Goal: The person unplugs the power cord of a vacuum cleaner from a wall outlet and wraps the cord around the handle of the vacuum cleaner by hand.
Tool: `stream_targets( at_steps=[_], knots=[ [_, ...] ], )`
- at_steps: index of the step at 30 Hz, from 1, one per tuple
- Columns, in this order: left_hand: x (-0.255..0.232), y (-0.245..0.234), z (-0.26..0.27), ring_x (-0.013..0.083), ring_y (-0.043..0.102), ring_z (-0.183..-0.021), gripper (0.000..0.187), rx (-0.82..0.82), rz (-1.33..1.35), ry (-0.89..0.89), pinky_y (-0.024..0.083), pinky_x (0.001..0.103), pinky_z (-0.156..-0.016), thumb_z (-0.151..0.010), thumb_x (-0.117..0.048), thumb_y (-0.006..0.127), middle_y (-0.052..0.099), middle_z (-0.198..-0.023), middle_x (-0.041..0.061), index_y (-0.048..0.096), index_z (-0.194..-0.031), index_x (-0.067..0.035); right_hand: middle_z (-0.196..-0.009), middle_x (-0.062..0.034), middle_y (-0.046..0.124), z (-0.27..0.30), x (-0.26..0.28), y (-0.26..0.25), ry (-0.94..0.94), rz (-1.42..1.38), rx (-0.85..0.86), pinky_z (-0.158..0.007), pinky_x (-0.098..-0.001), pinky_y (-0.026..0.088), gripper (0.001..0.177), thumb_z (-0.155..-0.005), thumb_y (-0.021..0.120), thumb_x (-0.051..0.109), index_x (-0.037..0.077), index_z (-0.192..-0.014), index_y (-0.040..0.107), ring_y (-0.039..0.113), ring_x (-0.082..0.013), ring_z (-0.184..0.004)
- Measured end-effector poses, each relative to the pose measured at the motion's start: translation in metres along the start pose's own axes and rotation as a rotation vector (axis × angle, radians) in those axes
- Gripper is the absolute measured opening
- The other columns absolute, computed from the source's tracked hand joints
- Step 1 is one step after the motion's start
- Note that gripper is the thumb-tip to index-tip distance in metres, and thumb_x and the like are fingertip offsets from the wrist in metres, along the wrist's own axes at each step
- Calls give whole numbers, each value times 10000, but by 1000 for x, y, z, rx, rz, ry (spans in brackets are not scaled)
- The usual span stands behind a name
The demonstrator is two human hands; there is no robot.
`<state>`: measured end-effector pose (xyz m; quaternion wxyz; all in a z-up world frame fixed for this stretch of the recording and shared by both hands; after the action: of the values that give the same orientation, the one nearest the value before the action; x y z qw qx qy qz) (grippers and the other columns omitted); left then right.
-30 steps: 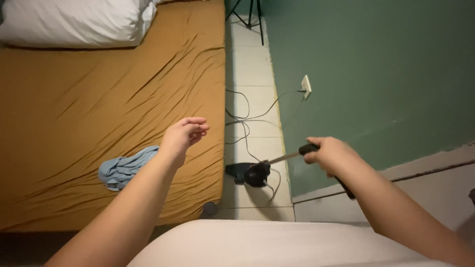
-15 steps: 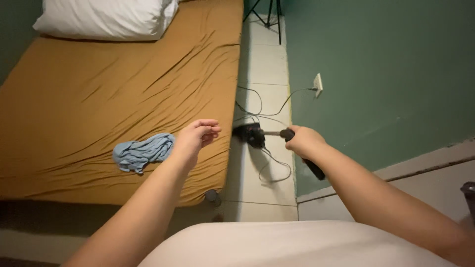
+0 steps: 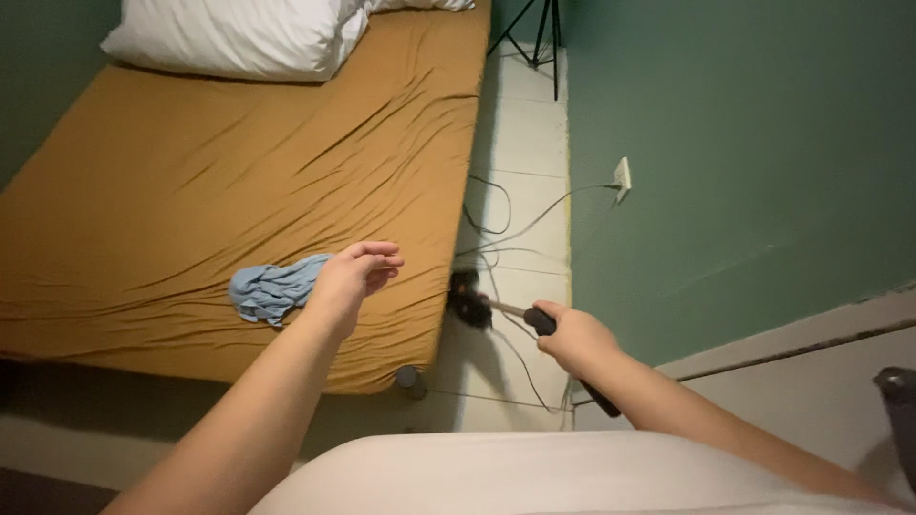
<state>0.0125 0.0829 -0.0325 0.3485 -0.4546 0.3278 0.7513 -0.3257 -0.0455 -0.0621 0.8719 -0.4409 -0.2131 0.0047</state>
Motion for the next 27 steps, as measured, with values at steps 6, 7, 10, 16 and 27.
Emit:
stream_targets(
  at_steps=[6, 7, 10, 16, 27],
  knots=[
    [8, -2, 6, 185, 688, -949, 265, 1, -41, -9, 532, 335, -926, -950, -91, 524, 750, -1029, 91, 683, -1153, -25, -1135, -139, 705, -106, -31, 50, -228, -81, -124, -788, -421, 555, 809, -773, 820, 261, 301, -1493, 453, 675, -300, -889],
    [8, -3, 8, 183, 687, -949, 266, -6, -45, -20, 532, 333, -926, -948, -90, 524, 750, -1029, 87, 683, -1153, -30, -1101, -142, 720, -108, -29, 46, -146, -89, -78, -755, -425, 570, 792, -789, 785, 238, 321, -1505, 456, 692, -307, -845],
    [7, -8, 9, 184, 688, -948, 261, -24, -21, -33, 540, 326, -932, -952, -96, 521, 750, -1027, 87, 677, -1151, -28, -1007, -133, 751, -75, 1, 8, 14, -93, -14, -661, -420, 592, 750, -812, 720, 192, 366, -1506, 493, 720, -301, -728],
    [7, -21, 11, 175, 693, -962, 262, -28, -1, -22, 530, 328, -920, -946, -96, 530, 749, -1041, 73, 675, -1156, -34, -805, -123, 714, 23, 46, -67, 88, -26, 56, -539, -384, 545, 715, -762, 723, 139, 379, -1426, 612, 638, -248, -567],
    [11, -32, 8, 180, 699, -967, 266, -38, 33, 11, 543, 324, -922, -951, -93, 506, 755, -1039, 84, 677, -1146, -35, -704, -88, 601, -49, 44, -63, -118, -130, 152, -467, -358, 448, 657, -789, 650, 66, 311, -1398, 666, 518, -184, -517]
  ],
)
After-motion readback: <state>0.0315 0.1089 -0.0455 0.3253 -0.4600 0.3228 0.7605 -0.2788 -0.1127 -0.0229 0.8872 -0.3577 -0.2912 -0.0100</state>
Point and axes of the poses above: each hand's wrist, its own z-axis away from the middle knuckle, its own y-axis out of the palm, x = y × z, the point moved 10 cm from there along -z, towards the middle knuckle
